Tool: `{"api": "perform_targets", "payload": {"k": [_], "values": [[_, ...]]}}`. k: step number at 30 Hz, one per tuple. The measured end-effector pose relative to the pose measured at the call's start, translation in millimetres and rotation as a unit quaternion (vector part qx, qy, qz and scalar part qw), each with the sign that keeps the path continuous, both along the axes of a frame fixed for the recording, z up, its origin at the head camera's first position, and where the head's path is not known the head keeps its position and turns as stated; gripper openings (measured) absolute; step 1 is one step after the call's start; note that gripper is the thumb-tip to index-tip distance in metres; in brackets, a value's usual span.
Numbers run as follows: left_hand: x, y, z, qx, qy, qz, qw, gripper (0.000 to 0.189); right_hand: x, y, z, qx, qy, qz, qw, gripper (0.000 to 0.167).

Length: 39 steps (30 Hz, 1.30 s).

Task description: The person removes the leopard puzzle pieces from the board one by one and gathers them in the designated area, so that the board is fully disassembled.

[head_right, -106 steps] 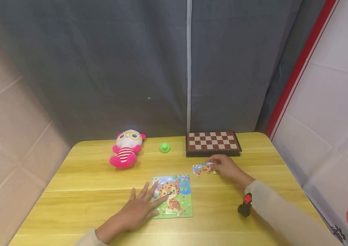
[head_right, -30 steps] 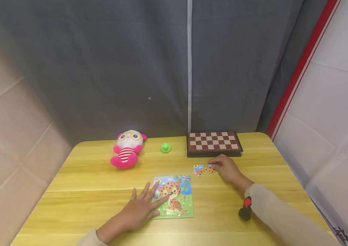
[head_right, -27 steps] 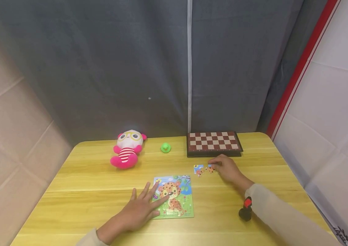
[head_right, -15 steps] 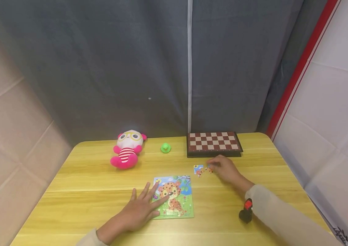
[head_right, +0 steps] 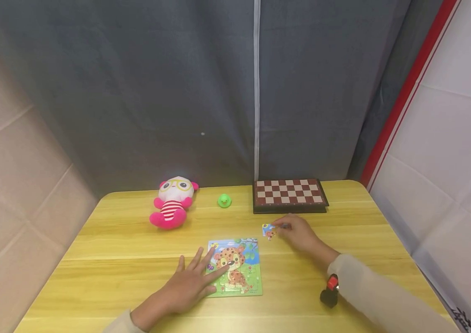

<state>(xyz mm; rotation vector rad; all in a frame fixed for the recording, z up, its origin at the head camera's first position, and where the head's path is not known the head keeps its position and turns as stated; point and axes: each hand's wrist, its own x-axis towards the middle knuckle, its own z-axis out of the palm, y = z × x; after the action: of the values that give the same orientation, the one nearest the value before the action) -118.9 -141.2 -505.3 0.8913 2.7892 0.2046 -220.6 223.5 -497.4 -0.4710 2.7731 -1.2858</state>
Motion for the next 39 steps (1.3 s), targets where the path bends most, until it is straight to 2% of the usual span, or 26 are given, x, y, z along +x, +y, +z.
{"api": "perform_targets", "payload": {"k": [8, 20, 39], "values": [[0.1, -0.4, -2.5, -0.001, 0.002, -0.001, 1.0000, 0.055, 6.0, -14, -8.0, -0.014, -0.004, 0.022, 0.9996, 0.020], [0.1, -0.7, -2.9, -0.002, 0.005, -0.002, 1.0000, 0.055, 21.4, -43, -5.7, -0.034, 0.000, 0.070, 0.9969, 0.022], [-1.3, -1.1, -2.3, -0.002, 0.003, -0.003, 1.0000, 0.055, 33.4, -84, -6.2, -0.005, 0.000, 0.083, 0.9965, 0.018]]}}
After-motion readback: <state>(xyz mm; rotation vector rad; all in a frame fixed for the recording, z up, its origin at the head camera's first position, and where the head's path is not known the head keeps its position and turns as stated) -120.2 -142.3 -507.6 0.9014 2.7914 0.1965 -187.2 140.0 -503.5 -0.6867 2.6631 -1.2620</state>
